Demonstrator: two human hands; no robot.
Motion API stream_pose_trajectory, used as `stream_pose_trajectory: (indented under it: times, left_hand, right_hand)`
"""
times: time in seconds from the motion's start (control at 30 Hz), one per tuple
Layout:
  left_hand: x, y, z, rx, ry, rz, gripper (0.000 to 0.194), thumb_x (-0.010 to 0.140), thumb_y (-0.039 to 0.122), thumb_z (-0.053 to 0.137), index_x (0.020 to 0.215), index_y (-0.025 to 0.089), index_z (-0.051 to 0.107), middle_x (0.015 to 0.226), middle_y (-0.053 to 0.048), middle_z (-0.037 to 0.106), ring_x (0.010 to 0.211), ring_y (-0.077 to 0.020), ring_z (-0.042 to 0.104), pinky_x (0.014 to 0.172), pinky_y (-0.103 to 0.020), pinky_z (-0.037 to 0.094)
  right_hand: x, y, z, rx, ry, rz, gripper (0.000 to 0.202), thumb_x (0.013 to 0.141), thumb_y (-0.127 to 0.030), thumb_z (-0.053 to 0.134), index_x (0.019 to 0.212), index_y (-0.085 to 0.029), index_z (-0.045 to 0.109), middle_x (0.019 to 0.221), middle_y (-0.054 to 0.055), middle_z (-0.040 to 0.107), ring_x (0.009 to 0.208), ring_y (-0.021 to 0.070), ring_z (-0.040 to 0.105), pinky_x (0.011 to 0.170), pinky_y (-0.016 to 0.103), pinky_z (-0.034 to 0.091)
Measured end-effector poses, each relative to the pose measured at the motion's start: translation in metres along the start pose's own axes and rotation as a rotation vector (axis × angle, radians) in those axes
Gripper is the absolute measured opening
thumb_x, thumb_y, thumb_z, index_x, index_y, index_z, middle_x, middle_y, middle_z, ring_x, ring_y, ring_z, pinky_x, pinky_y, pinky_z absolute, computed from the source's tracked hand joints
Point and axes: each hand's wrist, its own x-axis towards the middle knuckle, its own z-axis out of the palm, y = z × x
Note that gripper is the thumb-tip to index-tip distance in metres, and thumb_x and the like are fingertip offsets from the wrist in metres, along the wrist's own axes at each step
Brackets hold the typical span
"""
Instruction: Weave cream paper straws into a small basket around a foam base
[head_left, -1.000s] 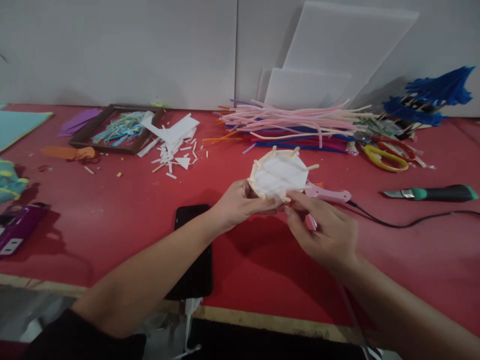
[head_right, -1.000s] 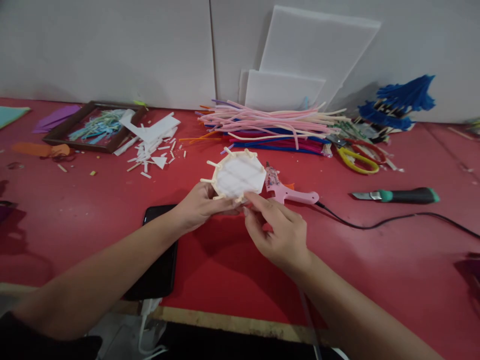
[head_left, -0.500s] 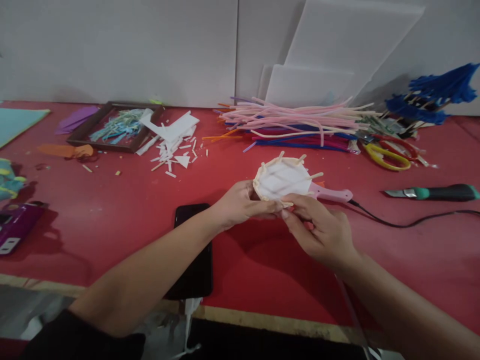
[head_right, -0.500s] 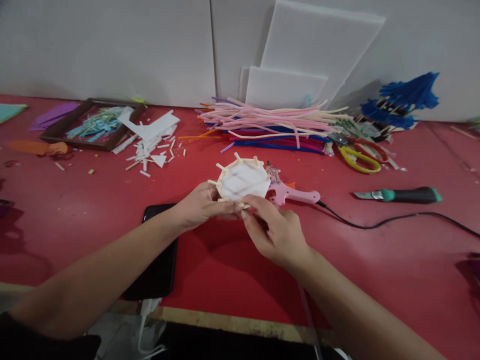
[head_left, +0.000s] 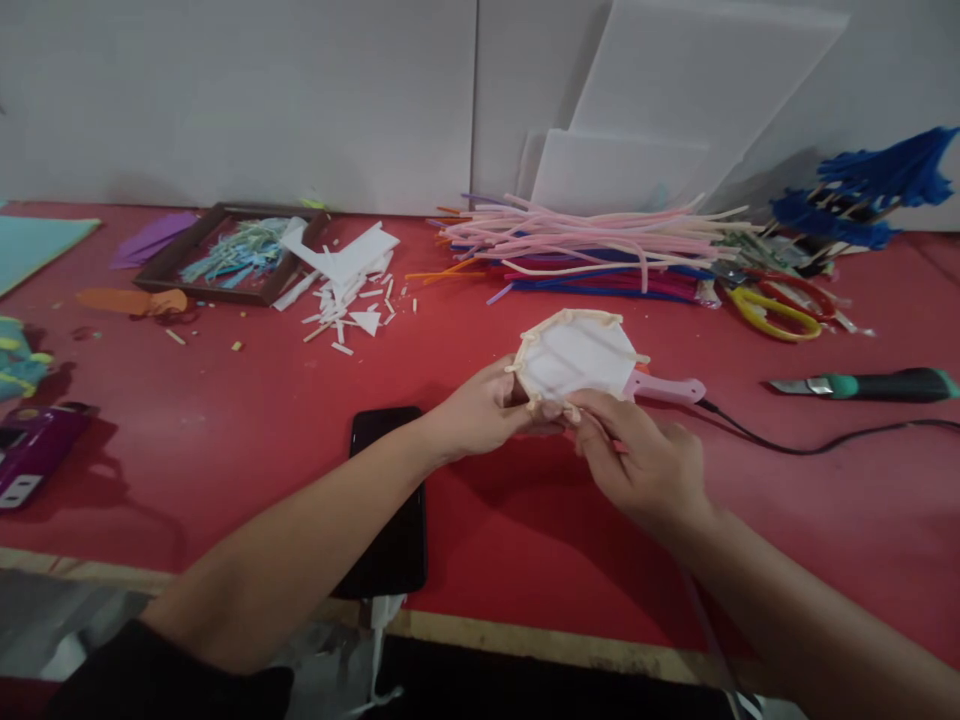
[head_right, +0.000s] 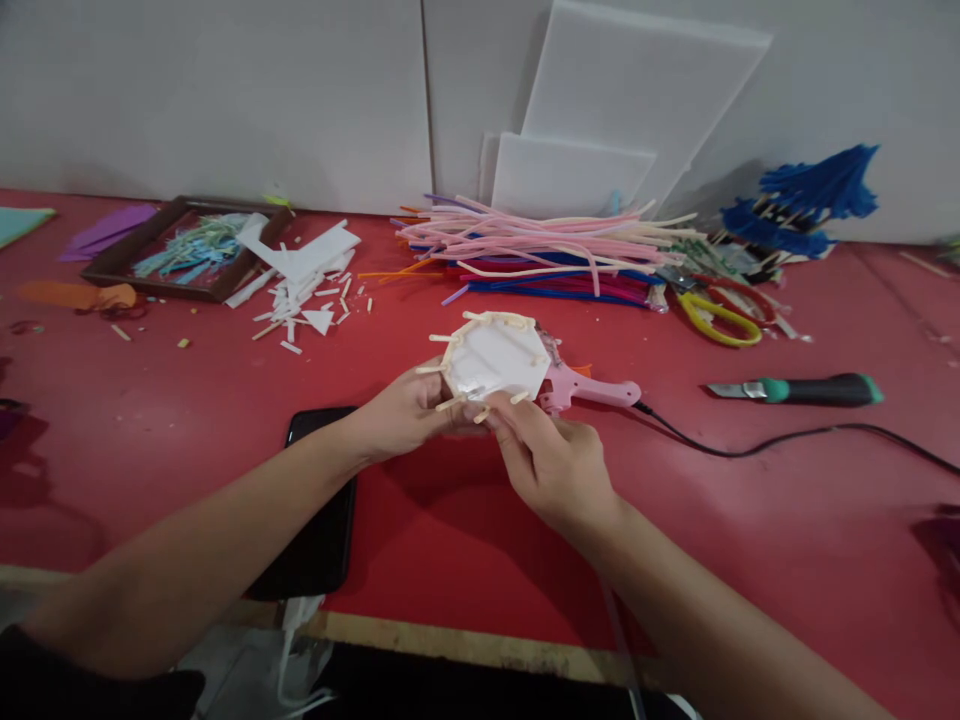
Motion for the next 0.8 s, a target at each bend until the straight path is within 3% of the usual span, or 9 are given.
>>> stream_pose_trajectory:
  times: [0.4, 0.6, 0.8]
  left_hand:
    - [0.0016, -0.0034, -0.0012, 0.054, 0.054, 0.062, 0.042, 0.065, 0.039, 0.083, 0.091, 0.015, 0.061, 0.087, -0.006, 0.072, 0.087, -0.0195, 0.069, 0.085, -0.036, 0.055]
    - [0.0029, -0.0035, 0.0014, 0.044, 0.068, 0.084, 0.056, 0.064, 0.031, 0.084, 0.11, 0.015, 0.056, 0.106, -0.011, 0.071, 0.096, -0.0214, 0.069, 0.084, -0.035, 0.056]
    - [0.0025, -0.0029, 0.0022, 0.11, 0.128, 0.096, 0.043, 0.076, 0.034, 0.075, 0.11, 0.015, 0.056, 0.087, -0.007, 0.074, 0.083, -0.02, 0.074, 0.08, -0.034, 0.058]
  right_hand:
    - [0.0008, 0.0024, 0.0037, -0.055, -0.055, -0.036, 0.027, 0.084, -0.005, 0.038, 0.097, -0.02, 0.058, 0.054, -0.005, 0.065, 0.042, 0.0098, 0.06, 0.043, 0.017, 0.04]
    - [0.0005, 0.0057, 0.006, -0.099, -0.083, -0.048, 0.027, 0.084, -0.008, 0.038, 0.094, -0.02, 0.06, 0.05, -0.005, 0.062, 0.039, 0.01, 0.055, 0.04, 0.018, 0.035]
    - [0.0028, 0.0084, 0.0021, -0.146, -0.102, -0.013, 0.026, 0.091, -0.017, 0.041, 0.098, -0.02, 0.066, 0.052, -0.003, 0.065, 0.037, 0.0109, 0.054, 0.038, 0.022, 0.031]
